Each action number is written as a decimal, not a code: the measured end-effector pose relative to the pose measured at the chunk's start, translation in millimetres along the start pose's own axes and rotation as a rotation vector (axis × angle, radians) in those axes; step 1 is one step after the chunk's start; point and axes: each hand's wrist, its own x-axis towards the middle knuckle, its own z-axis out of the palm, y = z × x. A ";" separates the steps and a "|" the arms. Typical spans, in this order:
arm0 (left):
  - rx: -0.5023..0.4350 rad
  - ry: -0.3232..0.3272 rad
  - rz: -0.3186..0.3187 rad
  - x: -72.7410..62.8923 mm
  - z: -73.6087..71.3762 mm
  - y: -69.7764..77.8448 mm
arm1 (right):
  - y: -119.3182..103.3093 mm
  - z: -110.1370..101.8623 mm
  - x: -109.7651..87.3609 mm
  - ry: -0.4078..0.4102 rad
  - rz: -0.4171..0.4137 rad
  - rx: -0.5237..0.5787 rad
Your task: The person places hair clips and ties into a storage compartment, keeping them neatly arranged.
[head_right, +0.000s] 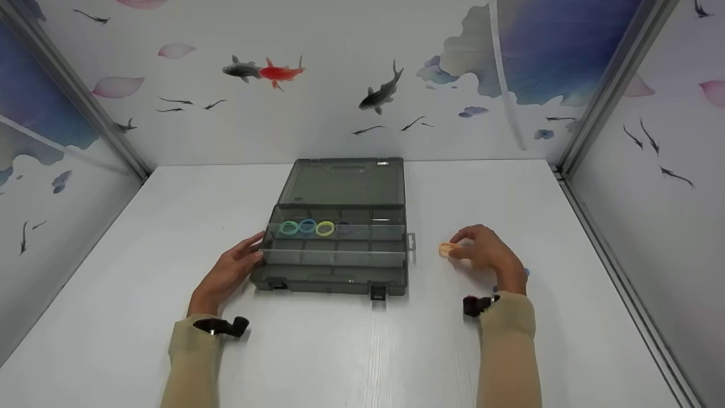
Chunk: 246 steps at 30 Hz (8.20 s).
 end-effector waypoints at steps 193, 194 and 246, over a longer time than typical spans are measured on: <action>0.020 -0.001 0.024 -0.9 2.7 3.4 | -14.0 -17.0 -28.0 0.248 -0.224 0.100; 0.020 0.002 0.022 -0.7 2.6 3.7 | -10.3 -18.0 -28.1 0.234 -0.208 0.097; -0.002 0.009 0.002 -3.2 0.1 1.9 | 40.4 -12.5 -20.0 0.067 -0.015 0.006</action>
